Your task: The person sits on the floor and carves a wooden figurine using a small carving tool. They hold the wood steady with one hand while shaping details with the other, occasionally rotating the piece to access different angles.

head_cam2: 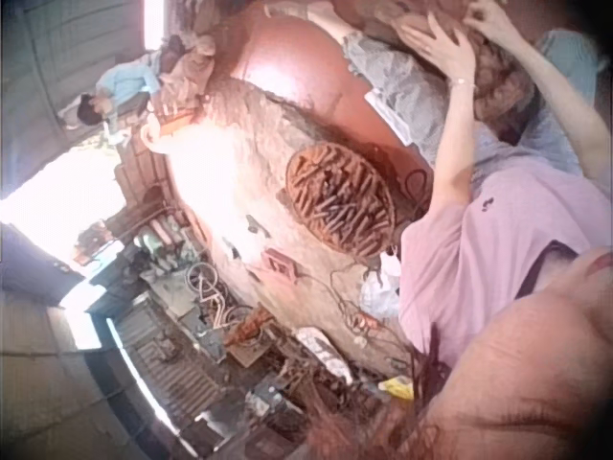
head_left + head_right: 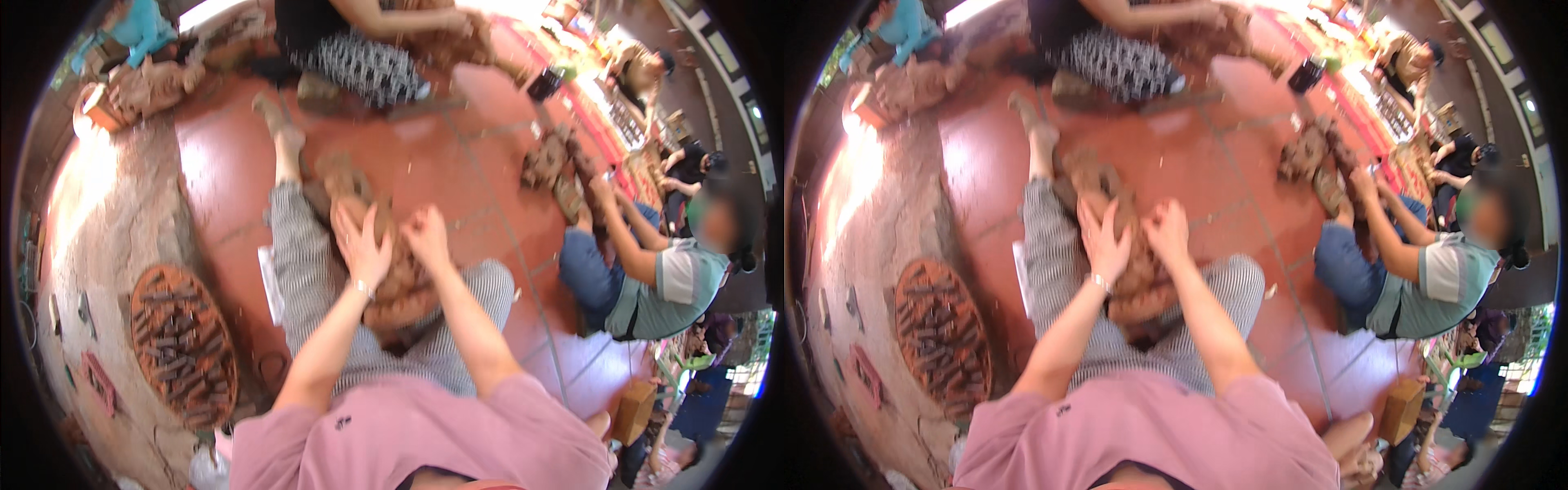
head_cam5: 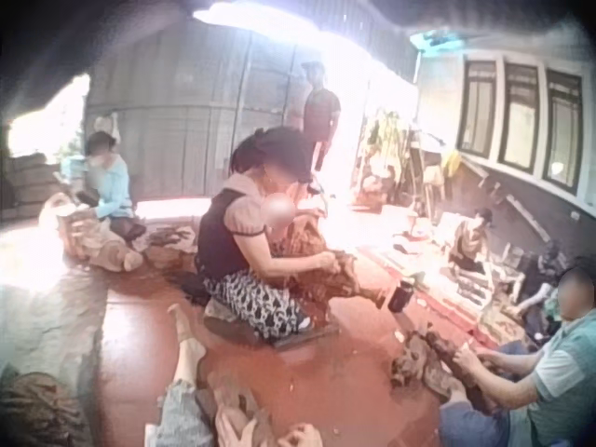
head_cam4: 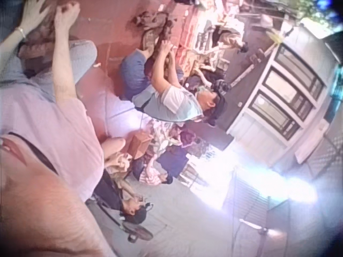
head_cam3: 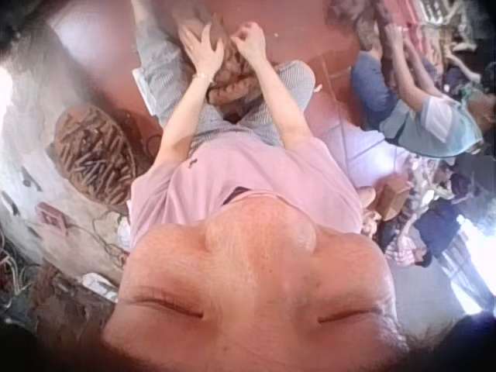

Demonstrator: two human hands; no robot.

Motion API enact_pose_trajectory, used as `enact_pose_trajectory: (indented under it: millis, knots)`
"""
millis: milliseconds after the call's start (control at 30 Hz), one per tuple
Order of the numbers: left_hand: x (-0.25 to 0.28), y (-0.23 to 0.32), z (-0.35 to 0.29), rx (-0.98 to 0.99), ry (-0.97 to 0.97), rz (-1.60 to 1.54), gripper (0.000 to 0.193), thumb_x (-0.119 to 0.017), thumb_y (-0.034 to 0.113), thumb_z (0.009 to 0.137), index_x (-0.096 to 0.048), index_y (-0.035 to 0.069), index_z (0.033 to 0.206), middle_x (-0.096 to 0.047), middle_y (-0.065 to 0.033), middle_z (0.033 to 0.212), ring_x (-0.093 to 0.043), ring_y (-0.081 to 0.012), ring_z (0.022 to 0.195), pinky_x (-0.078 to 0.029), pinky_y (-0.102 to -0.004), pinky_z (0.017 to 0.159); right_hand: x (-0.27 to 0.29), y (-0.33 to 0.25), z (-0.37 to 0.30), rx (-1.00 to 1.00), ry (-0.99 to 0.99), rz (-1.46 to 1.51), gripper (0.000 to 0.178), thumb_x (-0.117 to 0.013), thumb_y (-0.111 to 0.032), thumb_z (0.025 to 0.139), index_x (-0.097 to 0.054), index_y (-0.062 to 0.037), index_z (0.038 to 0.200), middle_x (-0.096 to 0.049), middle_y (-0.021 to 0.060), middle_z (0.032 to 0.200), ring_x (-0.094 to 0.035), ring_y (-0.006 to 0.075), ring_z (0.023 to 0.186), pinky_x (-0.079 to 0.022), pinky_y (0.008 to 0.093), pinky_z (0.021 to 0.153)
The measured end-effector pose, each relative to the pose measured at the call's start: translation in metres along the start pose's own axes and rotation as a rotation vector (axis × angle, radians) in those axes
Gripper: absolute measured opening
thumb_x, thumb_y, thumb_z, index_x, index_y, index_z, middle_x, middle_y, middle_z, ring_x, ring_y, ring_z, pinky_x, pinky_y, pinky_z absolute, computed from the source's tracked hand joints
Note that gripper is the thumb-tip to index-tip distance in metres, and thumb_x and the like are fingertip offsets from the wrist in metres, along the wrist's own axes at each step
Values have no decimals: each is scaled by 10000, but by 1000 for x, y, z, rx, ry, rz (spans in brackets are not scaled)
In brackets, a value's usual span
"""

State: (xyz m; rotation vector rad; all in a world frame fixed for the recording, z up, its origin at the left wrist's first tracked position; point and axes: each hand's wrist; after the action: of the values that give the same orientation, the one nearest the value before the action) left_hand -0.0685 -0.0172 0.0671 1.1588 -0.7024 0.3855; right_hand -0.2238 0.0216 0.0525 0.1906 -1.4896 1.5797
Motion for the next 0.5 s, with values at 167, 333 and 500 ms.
enact_pose_trajectory:
  millis: [167, 333, 500]
  knots:
    - [6, -12, -4, 3, 49, -79, 575, -650, 276, 870, -492, 231, 1421, -130, -286, 1592, -130, -465, 1474, -239, -630, 1124, 32, -28, -18, 6, -39, 28, 151, -810, -129, 715, -725, -27, 788, -629, 103, 980, -638, 253, 847, -515, 319, 739]
    - [5, -4, -1, 116, -19, -34, 507, -597, 266, 903, -515, 230, 1402, -97, -275, 1604, -109, -442, 1491, -206, -631, 1142, 61, -22, -40, -560, -108, 627, 95, -733, -80, 859, -697, -6, 906, -663, 17, 855, -601, 85, 724, -491, 244, 645]
    - [6, -2, 1, 101, -12, -93, 491, -591, 259, 909, -525, 233, 1395, -95, -266, 1609, -102, -433, 1496, -191, -633, 1145, 51, -17, -42, -442, -96, 560, 79, -690, -72, 905, -674, -3, 940, -666, 1, 804, -585, 58, 683, -479, 233, 610]
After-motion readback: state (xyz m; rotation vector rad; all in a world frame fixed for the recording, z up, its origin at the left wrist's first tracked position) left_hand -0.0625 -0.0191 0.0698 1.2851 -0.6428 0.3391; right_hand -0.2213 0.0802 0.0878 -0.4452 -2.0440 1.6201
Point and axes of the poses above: each hand's wrist, its own z-axis towards the middle knuckle, its own x-axis out of the back of the hand, y = z × x
